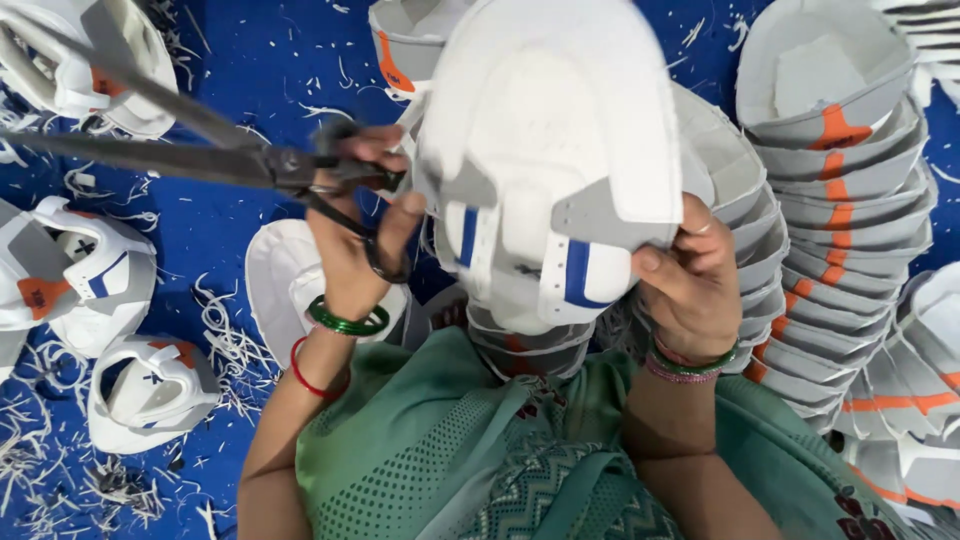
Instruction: The person trims excess material and threads from stacked shoe uppers using scissors.
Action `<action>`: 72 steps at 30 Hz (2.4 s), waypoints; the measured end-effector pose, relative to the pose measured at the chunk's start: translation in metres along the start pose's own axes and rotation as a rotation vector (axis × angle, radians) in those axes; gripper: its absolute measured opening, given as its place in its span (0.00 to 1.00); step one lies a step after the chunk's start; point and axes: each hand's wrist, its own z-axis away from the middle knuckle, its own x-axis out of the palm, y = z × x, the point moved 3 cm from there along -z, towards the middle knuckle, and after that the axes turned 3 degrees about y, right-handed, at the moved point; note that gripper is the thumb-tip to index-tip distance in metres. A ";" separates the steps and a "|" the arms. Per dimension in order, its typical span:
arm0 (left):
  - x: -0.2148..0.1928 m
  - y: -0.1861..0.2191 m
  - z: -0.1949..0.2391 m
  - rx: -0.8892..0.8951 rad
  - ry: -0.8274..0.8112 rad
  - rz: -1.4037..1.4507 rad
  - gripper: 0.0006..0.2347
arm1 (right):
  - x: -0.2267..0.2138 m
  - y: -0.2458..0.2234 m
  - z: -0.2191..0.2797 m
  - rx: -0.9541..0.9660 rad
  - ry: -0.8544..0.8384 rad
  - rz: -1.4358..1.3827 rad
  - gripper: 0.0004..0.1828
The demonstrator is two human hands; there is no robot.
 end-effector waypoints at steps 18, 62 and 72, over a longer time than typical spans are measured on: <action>0.004 -0.003 0.000 -0.426 0.077 0.336 0.11 | 0.038 0.016 -0.008 -0.475 0.304 0.497 0.26; 0.011 0.005 -0.012 -0.350 -0.215 0.209 0.17 | 0.047 0.021 -0.062 -0.328 0.126 0.723 0.09; 0.011 0.003 -0.008 -0.384 -0.245 0.036 0.16 | 0.042 0.032 -0.066 -0.292 0.142 0.719 0.01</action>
